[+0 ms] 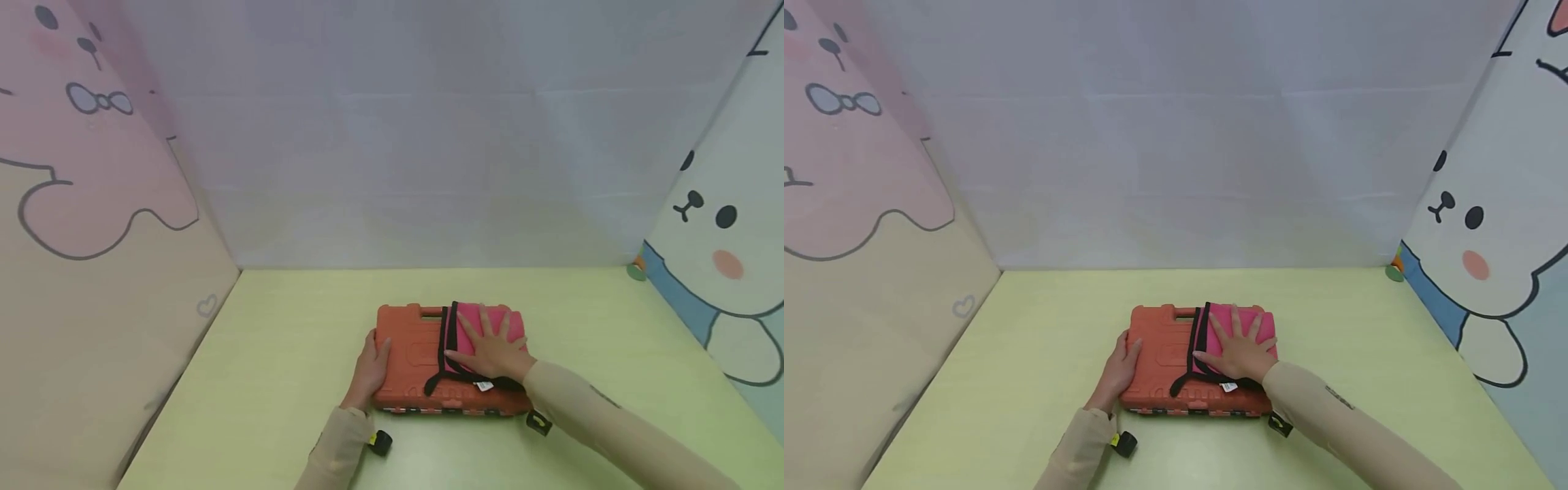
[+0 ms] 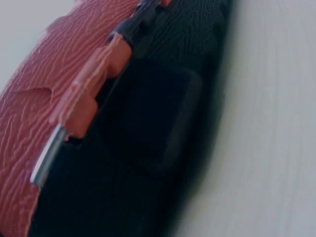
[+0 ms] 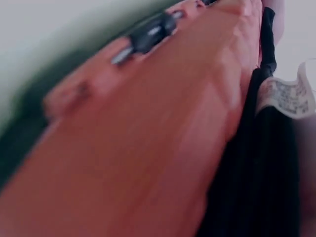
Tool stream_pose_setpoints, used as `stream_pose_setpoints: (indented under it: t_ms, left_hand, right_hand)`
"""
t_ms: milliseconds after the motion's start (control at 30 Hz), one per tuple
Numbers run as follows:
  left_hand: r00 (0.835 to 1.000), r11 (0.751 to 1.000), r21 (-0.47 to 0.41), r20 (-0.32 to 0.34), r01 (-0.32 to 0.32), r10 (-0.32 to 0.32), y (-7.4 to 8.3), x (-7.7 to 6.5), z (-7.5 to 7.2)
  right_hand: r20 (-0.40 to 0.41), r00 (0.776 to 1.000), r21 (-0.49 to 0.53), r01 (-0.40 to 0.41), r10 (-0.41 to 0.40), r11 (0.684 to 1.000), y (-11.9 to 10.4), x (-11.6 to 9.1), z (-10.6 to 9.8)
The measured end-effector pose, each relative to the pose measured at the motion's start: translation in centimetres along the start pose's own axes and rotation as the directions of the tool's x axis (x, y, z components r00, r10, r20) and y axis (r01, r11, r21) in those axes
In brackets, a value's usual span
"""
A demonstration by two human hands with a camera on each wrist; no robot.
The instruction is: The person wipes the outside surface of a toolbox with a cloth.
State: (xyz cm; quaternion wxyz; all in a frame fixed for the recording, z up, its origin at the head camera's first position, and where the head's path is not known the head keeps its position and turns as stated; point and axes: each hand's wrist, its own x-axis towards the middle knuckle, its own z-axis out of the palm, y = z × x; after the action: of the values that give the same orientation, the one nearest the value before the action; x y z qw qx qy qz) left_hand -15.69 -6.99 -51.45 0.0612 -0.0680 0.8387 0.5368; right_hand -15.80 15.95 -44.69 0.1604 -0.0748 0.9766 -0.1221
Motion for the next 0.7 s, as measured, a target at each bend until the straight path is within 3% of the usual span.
stream_pose_setpoints:
  t_ms: [400,700]
  left_hand:
    - [0.998,0.997,0.053,-0.021,-0.063,0.065,0.0,0.2,-0.4]
    - [0.997,0.997,0.038,-0.031,-0.071,0.072,-0.2,0.1,-0.3]
  right_hand:
    - [0.005,0.999,-0.032,0.043,-0.043,0.999,-6.3,3.4,1.3]
    - [-0.006,0.995,-0.043,0.098,-0.099,0.994,-9.0,4.6,2.6]
